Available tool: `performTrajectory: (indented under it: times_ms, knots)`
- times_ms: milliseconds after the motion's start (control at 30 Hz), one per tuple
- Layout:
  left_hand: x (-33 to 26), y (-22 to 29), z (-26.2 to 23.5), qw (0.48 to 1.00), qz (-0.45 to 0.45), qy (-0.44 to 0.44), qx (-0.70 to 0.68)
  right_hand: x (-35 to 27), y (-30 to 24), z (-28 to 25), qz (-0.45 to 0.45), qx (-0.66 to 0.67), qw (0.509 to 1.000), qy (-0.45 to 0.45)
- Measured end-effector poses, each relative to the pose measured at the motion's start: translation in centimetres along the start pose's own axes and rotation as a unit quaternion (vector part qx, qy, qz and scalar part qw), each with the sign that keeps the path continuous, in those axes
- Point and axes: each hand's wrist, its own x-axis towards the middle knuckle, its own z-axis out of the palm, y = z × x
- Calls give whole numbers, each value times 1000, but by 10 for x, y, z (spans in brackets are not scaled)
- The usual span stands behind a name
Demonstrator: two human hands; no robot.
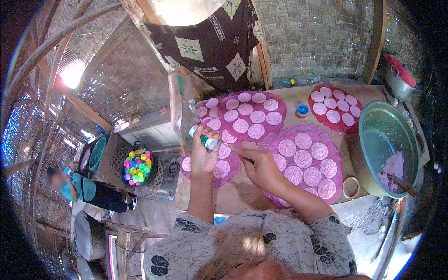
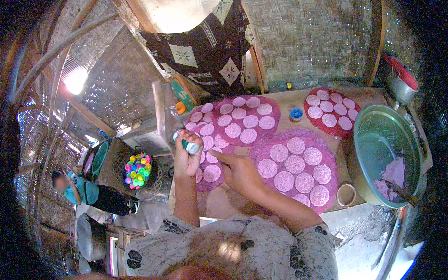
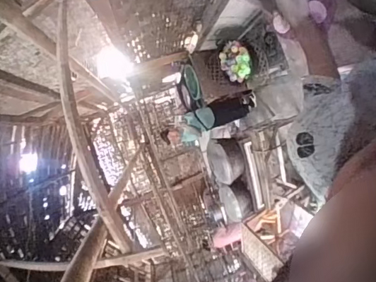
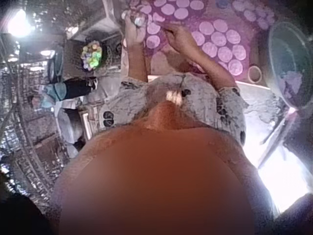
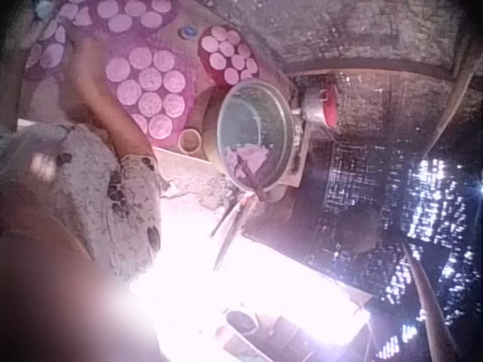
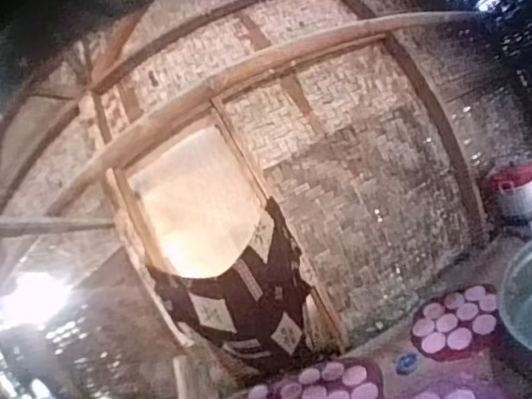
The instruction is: The person uses a wooden mold and a small container to scoop pink batter and press it into circular shapes on purple trays. They repeatedly fill the mold, press the batter, and place the formed cakes onto the trays.
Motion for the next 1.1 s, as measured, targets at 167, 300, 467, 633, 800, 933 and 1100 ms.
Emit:
performTrajectory:
  times_ms: [167, 300, 467, 633, 800, 933, 1100]
  knots:
    - [3, -4, 5, 993, -55, -14, -104, 4, 6, 8, -42, 36, 997, 46]
    - [1, -7, 3, 990, -75, -3, -121, 4, 1, 9, -32, 35, 998, 42]
    - [3, -6, -2, 986, -92, -3, -137, 4, -2, 7, -21, 39, 998, 37]
    - [1, -10, 3, 986, -95, -22, -132, 3, 0, 6, -50, 8, 997, 54]
    - [-3, -11, 1, 999, -27, -3, 33, -5, -11, 1, -52, -239, 970, 3]
    - [-4, -16, 4, 990, 29, 2, 137, -1, 21, 16, -75, -81, 993, 47]
    - [-7, -14, 10, 991, 22, -8, 134, 16, 31, -2, 227, 344, 902, -129]
